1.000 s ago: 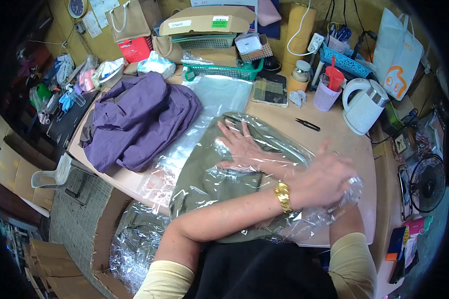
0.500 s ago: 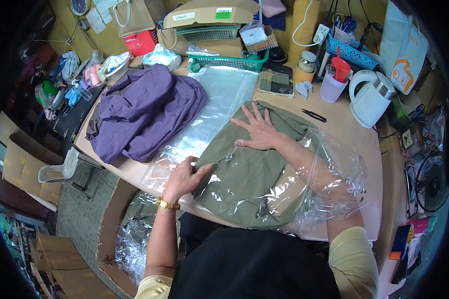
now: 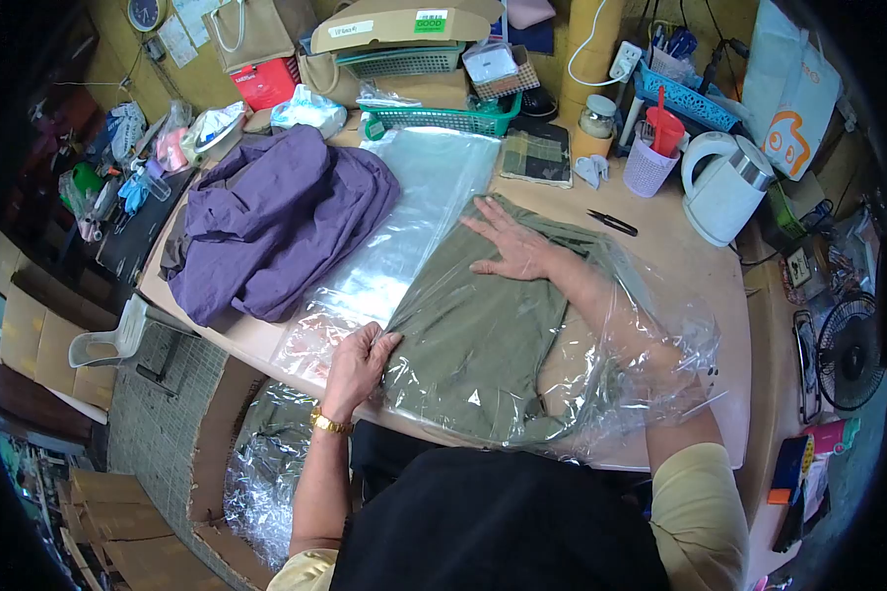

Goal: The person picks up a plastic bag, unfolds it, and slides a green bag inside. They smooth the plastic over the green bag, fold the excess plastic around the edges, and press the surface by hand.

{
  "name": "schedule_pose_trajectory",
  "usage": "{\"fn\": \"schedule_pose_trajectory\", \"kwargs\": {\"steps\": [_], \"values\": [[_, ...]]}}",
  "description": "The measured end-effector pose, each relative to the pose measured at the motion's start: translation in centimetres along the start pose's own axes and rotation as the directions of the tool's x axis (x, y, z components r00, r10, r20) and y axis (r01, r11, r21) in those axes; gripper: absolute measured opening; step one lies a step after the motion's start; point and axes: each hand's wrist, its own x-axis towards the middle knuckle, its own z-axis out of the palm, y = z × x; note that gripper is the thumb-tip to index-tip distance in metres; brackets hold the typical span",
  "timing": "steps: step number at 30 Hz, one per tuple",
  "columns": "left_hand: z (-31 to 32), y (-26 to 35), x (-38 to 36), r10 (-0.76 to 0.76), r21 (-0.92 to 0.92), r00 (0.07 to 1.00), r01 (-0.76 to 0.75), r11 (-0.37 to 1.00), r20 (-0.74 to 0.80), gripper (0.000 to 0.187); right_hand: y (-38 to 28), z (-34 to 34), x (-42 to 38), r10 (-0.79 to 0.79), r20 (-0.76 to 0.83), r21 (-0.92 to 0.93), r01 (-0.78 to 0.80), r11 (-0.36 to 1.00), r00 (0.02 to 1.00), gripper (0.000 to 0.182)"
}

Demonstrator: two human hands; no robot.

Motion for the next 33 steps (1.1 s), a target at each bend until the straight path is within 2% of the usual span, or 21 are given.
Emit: {"fn": "schedule_pose_trajectory", "kwargs": {"steps": [1,3,5,7,8,9,11,12,13,15,16,17,19,20,22,23,24,26,29,30,33], "values": [[-0.1,-0.2,-0.2,0.053,0.032,0.999,-0.053,0.998,0.001,0.034,1.1,0.5,0.1,-0.105,-0.091,0.083,0.113,0.990,0.990,0.088],[-2.2,1.0,-0.5,-0.033,0.133,0.961,-0.004,0.991,0.274,0.037,-0.2,0.7,-0.2,-0.118,-0.082,0.043,0.122,0.992,0.990,0.086],[-3.4,1.2,-0.3,-0.009,0.034,0.944,-0.002,0.999,0.330,0.042,-3.1,0.9,-0.6,-0.127,-0.066,0.004,0.127,0.992,0.990,0.085],[-2.6,1.7,1.0,-0.074,-0.154,0.966,0.115,0.981,0.248,0.057,-7.3,0.7,-1.8,-0.226,0.048,0.042,0.224,0.974,0.973,0.079],[-2.3,3.2,2.0,-0.139,-0.106,0.963,0.167,0.980,0.232,0.068,-8.4,1.7,-3.0,-0.223,0.051,0.049,0.221,0.974,0.973,0.079],[-0.9,3.2,3.0,-0.111,0.005,0.984,0.111,0.994,0.142,0.059,-9.5,2.7,-4.2,-0.292,0.079,0.032,0.290,0.956,0.953,0.077],[1.5,3.0,3.9,0.153,0.352,0.976,-0.199,0.915,0.155,0.041,-10.9,2.5,-6.1,-0.359,0.102,0.009,0.360,0.933,0.928,0.075],[1.4,2.9,3.9,0.155,0.352,0.975,-0.202,0.914,0.157,0.041,-10.9,1.3,-8.0,-0.341,0.147,0.044,0.338,0.940,0.929,0.074],[1.2,3.1,3.8,0.175,0.199,0.982,-0.184,0.963,0.065,0.035,-10.7,-0.1,-9.8,-0.322,0.193,0.077,0.313,0.947,0.927,0.072],[-0.6,4.1,3.4,0.123,0.012,0.987,-0.123,0.992,-0.098,0.023,-9.0,-4.2,-11.5,-0.132,0.196,-0.238,0.177,0.955,0.972,0.070],[-2.4,4.1,2.8,0.104,-0.145,0.983,-0.126,0.981,-0.148,0.021,-5.8,-5.5,-11.6,-0.083,0.108,-0.276,0.110,0.955,0.991,0.070],[-3.8,2.9,2.6,0.121,-0.148,0.957,-0.164,0.975,-0.266,0.019,-2.2,-7.0,-11.5,-0.037,0.018,-0.308,0.041,0.951,0.999,0.070],[-6.3,1.5,1.6,0.124,-0.127,0.909,-0.189,0.974,-0.398,0.018,2.5,-9.0,-12.4,-0.007,-0.232,-0.029,0.000,1.000,0.973,0.069],[-7.3,-1.4,1.9,0.107,-0.082,0.919,-0.149,0.986,-0.379,0.016,1.4,-9.3,-12.2,-0.004,-0.231,-0.024,-0.002,1.000,0.973,0.069],[-7.5,-3.6,1.6,0.078,-0.032,0.927,-0.096,0.995,-0.367,0.017,-2.2,-10.1,-11.4,0.292,-0.223,0.276,-0.227,0.934,0.930,0.053],[-7.3,-2.7,1.1,0.186,0.297,0.878,-0.053,0.953,-0.441,0.022,-1.7,-8.0,-11.3,0.134,-0.291,-0.011,-0.143,0.990,0.947,0.050],[-7.0,-1.6,0.4,0.311,0.589,0.828,0.029,0.807,-0.466,0.030,-1.4,-5.7,-11.4,-0.037,-0.312,-0.299,-0.061,0.952,0.949,0.047],[-6.8,2.8,0.1,0.462,0.644,0.783,-0.104,0.757,-0.417,0.048,-5.2,-4.0,-10.7,-0.165,-0.200,-0.252,0.112,0.961,0.966,0.044],[-2.7,5.9,1.6,0.443,0.517,0.889,-0.329,0.790,-0.112,0.051,-11.1,-3.0,-10.1,-0.209,0.205,0.133,0.185,0.974,0.956,0.036],[1.4,5.3,3.3,0.486,0.662,0.873,-0.385,0.643,0.035,0.055,-12.6,-2.6,-9.9,-0.272,0.349,0.284,0.176,0.943,0.897,0.041],[5.4,2.4,5.5,0.434,0.667,0.898,-0.367,0.648,0.072,0.065,-13.5,-2.6,-10.8,-0.372,0.489,0.138,0.351,0.926,0.789,0.043]]}}
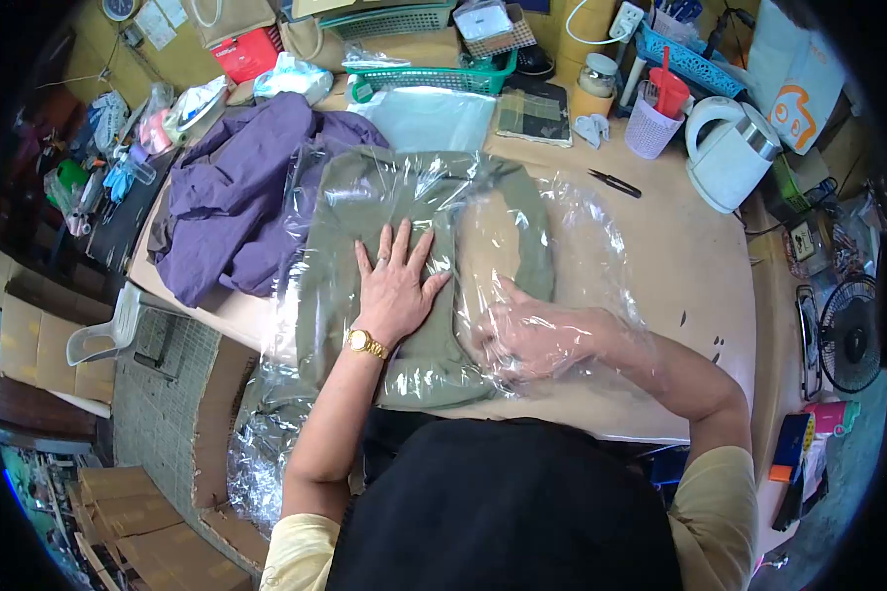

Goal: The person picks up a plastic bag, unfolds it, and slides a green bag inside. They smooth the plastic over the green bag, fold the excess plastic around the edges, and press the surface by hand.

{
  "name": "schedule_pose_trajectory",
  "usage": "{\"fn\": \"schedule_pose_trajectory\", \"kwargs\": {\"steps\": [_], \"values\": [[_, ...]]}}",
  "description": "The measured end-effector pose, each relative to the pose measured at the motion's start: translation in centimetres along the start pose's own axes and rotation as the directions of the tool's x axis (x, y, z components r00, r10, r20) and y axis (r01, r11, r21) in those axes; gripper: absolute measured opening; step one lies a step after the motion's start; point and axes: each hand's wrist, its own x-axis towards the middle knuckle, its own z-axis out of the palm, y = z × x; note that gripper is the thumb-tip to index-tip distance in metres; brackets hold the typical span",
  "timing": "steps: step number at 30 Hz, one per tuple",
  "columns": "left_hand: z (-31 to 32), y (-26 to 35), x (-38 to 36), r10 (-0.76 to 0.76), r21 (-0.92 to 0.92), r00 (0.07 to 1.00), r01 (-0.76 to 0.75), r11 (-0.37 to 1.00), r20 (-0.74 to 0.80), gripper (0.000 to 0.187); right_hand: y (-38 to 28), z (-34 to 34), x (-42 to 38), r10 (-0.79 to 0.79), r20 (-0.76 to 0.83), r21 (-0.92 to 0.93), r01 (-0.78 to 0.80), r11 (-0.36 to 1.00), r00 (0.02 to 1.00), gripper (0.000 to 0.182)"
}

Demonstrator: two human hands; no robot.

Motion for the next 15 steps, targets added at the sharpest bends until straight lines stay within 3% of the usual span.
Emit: {"fn": "schedule_pose_trajectory", "kwargs": {"steps": [4,6,7,8,10,11,12,15], "values": [[1.0,-0.3,0.0,-0.056,-0.002,0.998,0.056,0.998,0.031,0.067,-0.4,1.4,-4.6,0.091,-0.083,0.066,-0.086,0.994,0.992,0.035],[1.1,-0.3,0.0,-0.074,-0.009,0.997,0.074,0.997,0.018,0.067,0.3,1.7,-7.9,0.037,-0.375,0.115,0.006,0.993,0.926,0.032],[0.9,-0.1,0.0,-0.078,-0.004,0.997,0.078,0.997,0.022,0.067,1.0,1.8,-8.2,0.205,-0.267,0.276,-0.129,0.952,0.942,0.030],[0.9,-0.1,0.1,-0.078,-0.005,0.997,0.078,0.997,0.019,0.067,1.8,1.6,-8.2,0.205,-0.267,0.273,-0.130,0.953,0.942,0.030],[1.0,-0.2,0.0,-0.067,-0.006,0.998,0.068,0.998,0.017,0.067,3.1,1.0,-8.1,0.360,-0.529,0.420,-0.132,0.898,0.768,0.028],[1.0,-0.1,0.0,-0.063,-0.003,0.998,0.063,0.998,0.016,0.067,3.2,0.4,-7.8,0.341,-0.582,0.266,-0.223,0.938,0.739,0.027],[0.9,-0.1,0.0,-0.064,-0.003,0.998,0.064,0.998,0.025,0.067,3.5,-0.1,-7.4,0.339,-0.585,0.264,-0.222,0.939,0.737,0.027],[0.9,-0.2,-0.1,-0.067,-0.004,0.997,0.067,0.998,0.027,0.067,5.9,-1.2,-5.6,0.290,-0.526,-0.062,-0.376,0.925,0.800,0.040]]}}
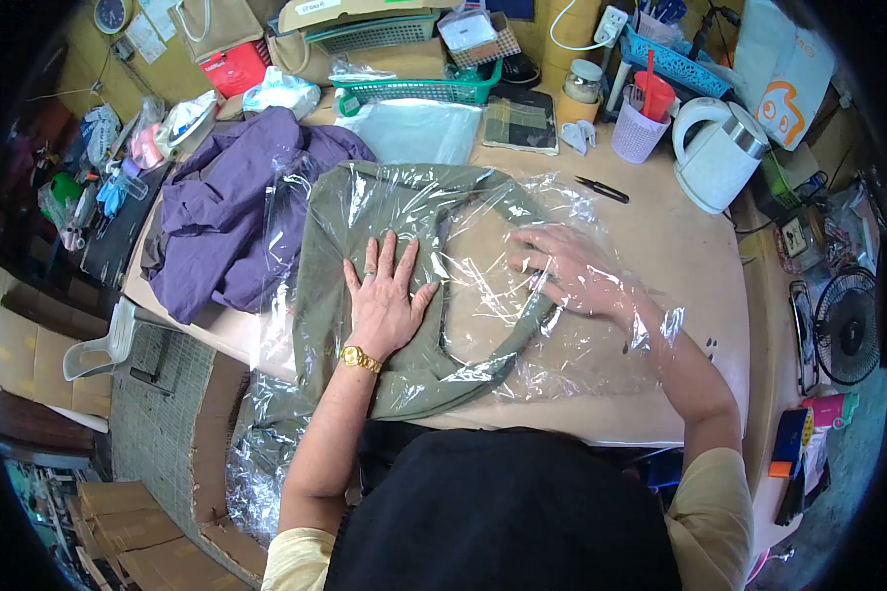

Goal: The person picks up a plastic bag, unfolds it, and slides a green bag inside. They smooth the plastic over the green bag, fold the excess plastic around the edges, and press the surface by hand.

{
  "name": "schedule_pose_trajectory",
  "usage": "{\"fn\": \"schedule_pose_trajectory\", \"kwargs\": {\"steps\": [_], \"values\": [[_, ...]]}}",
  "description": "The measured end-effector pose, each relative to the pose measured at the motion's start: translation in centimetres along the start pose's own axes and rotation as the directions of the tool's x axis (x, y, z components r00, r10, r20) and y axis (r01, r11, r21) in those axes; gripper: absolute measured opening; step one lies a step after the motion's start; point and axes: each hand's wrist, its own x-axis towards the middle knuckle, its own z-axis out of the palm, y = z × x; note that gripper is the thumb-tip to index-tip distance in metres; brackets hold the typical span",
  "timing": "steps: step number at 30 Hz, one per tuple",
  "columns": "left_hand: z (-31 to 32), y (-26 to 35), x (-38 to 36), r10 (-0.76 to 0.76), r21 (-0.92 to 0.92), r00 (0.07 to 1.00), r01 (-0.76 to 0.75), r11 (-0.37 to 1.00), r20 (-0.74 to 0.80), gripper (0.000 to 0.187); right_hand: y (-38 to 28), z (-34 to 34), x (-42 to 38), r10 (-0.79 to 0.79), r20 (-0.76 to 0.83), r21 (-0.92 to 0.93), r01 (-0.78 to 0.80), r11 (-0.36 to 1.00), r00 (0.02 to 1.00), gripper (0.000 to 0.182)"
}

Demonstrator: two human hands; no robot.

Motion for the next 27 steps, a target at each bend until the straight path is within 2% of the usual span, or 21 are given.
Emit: {"fn": "schedule_pose_trajectory", "kwargs": {"steps": [1,3,4,6,7,9,10,11,13,14,15,16,17,18,19,20,22,24,25,27], "values": [[0.0,0.0,0.0,0.006,-0.003,1.000,-0.006,1.000,0.000,0.067,0.6,0.8,1.4,-0.006,-0.002,-0.001,0.006,1.000,1.000,0.040],[-0.1,0.1,-0.1,0.010,-0.005,1.000,-0.010,1.000,-0.004,0.067,1.3,2.8,4.5,-0.067,0.078,-0.116,0.075,0.990,0.995,0.044],[-0.1,0.2,-0.1,0.010,-0.004,1.000,-0.010,1.000,0.001,0.067,1.7,3.7,6.0,-0.070,0.073,-0.119,0.078,0.990,0.995,0.044],[-0.1,0.0,0.0,0.019,-0.027,1.000,-0.020,0.999,-0.006,0.069,2.0,5.5,8.8,-0.185,0.042,-0.189,0.190,0.964,0.982,0.047],[-0.3,0.0,0.0,0.018,-0.022,1.000,-0.018,1.000,-0.013,0.069,1.9,6.2,9.9,-0.190,0.037,-0.193,0.194,0.962,0.981,0.047],[-1.0,0.2,0.4,-0.023,-0.174,0.996,0.038,0.984,0.085,0.072,1.7,7.4,11.7,-0.161,-0.039,-0.263,0.146,0.954,0.986,0.051],[-2.6,1.3,0.7,-0.020,-0.215,0.999,0.029,0.976,0.042,0.077,2.1,8.3,12.5,-0.142,-0.070,-0.185,0.127,0.975,0.987,0.055],[-4.8,2.7,1.1,0.079,-0.179,0.997,-0.082,0.980,-0.021,0.081,1.4,7.5,12.7,-0.146,-0.075,-0.188,0.130,0.974,0.986,0.055],[-6.8,5.6,2.2,0.250,-0.460,0.958,-0.286,0.841,-0.139,0.097,-0.6,5.2,12.3,-0.199,-0.104,-0.080,0.191,0.978,0.974,0.055],[-7.8,7.6,3.0,0.317,-0.512,0.937,-0.347,0.786,-0.148,0.101,2.4,11.2,14.0,-0.250,-0.329,-0.199,0.192,0.961,0.911,0.054],[-8.1,9.8,3.4,0.358,-0.484,0.924,-0.377,0.790,-0.136,0.105,-0.6,9.4,13.6,-0.010,-0.346,0.019,0.017,1.000,0.938,0.052],[-7.9,11.5,4.0,0.362,-0.491,0.901,-0.433,0.756,-0.237,0.078,-2.1,7.2,13.5,0.032,-0.207,-0.057,-0.045,0.997,0.978,0.055],[-7.3,12.4,5.1,0.357,-0.491,0.902,-0.431,0.757,-0.241,0.078,-2.7,6.1,13.5,0.084,-0.071,-0.145,-0.094,0.985,0.994,0.058],[-6.4,12.8,6.4,0.421,-0.599,0.900,-0.402,0.693,-0.117,0.057,-2.0,6.9,13.4,0.079,-0.070,-0.149,-0.089,0.985,0.994,0.058],[-5.9,13.3,7.1,0.491,-0.697,0.871,-0.352,0.625,0.000,0.038,-0.8,8.3,13.0,0.060,-0.127,-0.014,-0.063,0.998,0.990,0.056],[-6.4,14.0,7.3,0.490,-0.696,0.872,-0.354,0.625,-0.004,0.038,-0.1,8.6,12.5,0.051,-0.185,0.120,-0.029,0.992,0.981,0.053],[-7.6,15.7,7.4,0.454,-0.785,0.866,-0.427,0.449,-0.212,0.018,0.6,8.6,11.7,0.026,-0.185,0.200,0.012,0.980,0.982,0.053],[-9.1,18.3,6.8,0.512,-0.765,0.786,-0.553,0.331,-0.347,0.017,0.2,8.2,11.4,0.013,-0.178,0.233,0.029,0.972,0.984,0.053],[-10.1,19.5,6.3,0.512,-0.765,0.787,-0.552,0.332,-0.345,0.017,-0.1,8.0,11.4,0.007,-0.177,0.240,0.036,0.970,0.984,0.053],[-12.0,21.5,5.7,0.612,-0.779,0.732,-0.558,0.287,-0.299,0.021,-0.3,7.3,10.7,-0.014,-0.176,0.284,0.064,0.957,0.984,0.053]]}}
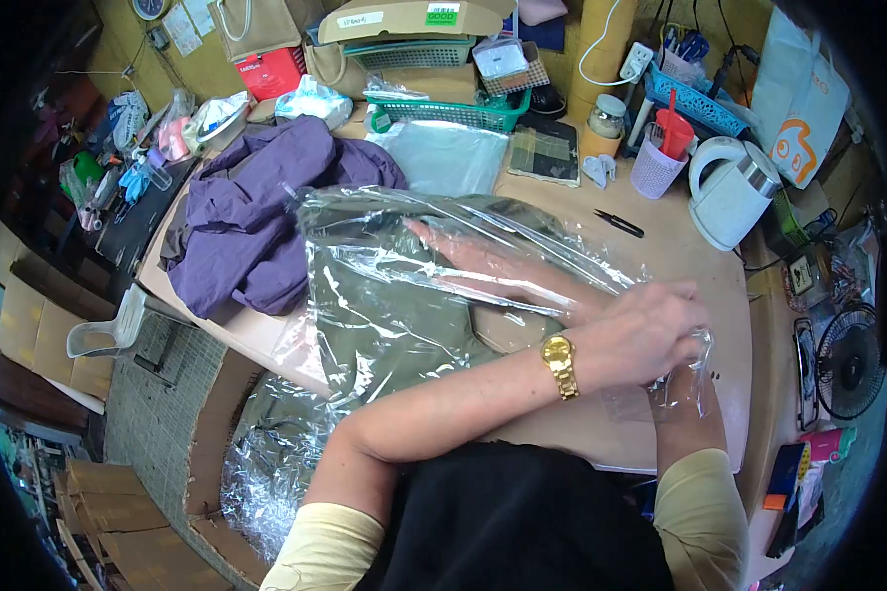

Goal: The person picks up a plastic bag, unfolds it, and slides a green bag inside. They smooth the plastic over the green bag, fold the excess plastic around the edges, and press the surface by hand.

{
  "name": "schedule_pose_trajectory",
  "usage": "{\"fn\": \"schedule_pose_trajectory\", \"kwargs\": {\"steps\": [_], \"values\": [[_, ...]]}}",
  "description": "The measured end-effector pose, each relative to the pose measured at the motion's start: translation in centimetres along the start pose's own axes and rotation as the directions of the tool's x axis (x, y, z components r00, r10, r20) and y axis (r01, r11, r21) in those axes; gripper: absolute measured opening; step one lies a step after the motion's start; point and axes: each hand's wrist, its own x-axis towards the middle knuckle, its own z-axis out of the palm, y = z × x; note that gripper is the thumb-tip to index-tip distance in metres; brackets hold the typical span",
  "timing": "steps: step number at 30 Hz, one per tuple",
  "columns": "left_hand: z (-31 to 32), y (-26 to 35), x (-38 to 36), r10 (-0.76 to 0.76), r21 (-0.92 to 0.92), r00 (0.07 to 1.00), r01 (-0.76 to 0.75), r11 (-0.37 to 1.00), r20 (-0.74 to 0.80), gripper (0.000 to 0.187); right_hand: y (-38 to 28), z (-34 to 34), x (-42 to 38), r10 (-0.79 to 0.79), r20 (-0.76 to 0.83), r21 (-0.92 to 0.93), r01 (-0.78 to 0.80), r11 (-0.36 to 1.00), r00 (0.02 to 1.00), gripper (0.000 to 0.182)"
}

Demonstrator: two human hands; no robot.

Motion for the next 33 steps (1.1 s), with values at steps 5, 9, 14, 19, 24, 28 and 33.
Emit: {"fn": "schedule_pose_trajectory", "kwargs": {"steps": [5,9,14,19,24,28,33], "values": [[-7.4,0.6,-5.1,-0.018,0.242,0.978,0.069,0.968,-0.206,0.036,-0.8,-6.7,-7.6,0.042,0.117,0.662,-0.109,0.742,0.992,0.052],[-9.6,-7.3,-14.1,-0.412,0.693,0.819,0.564,0.448,-0.400,0.059,-1.9,-8.1,-10.4,-0.154,0.072,-0.216,0.167,0.962,0.985,0.049],[-7.7,-14.4,-19.5,-0.510,0.737,0.740,0.622,0.266,-0.440,0.068,-0.3,-12.3,-21.6,0.376,0.139,0.577,-0.383,0.721,0.916,0.036],[-7.8,-14.6,-19.2,-0.525,0.726,0.721,0.640,0.254,-0.452,0.069,-6.0,-11.7,-26.7,0.487,-0.144,0.686,-0.268,0.677,0.862,0.031],[-7.8,-14.6,-19.6,-0.540,0.726,0.714,0.642,0.248,-0.446,0.070,-5.4,-14.1,-26.4,0.742,-0.103,0.656,-0.516,0.551,0.663,0.022],[-7.7,-14.5,-19.7,-0.535,0.723,0.718,0.641,0.257,-0.445,0.070,8.7,-21.3,-32.6,0.403,-0.538,0.829,0.378,0.413,0.740,0.029],[-7.7,-14.5,-19.6,-0.537,0.729,0.718,0.637,0.250,-0.443,0.068,23.3,-15.2,-24.2,0.765,-0.205,0.751,-0.403,0.523,0.611,0.069]]}}
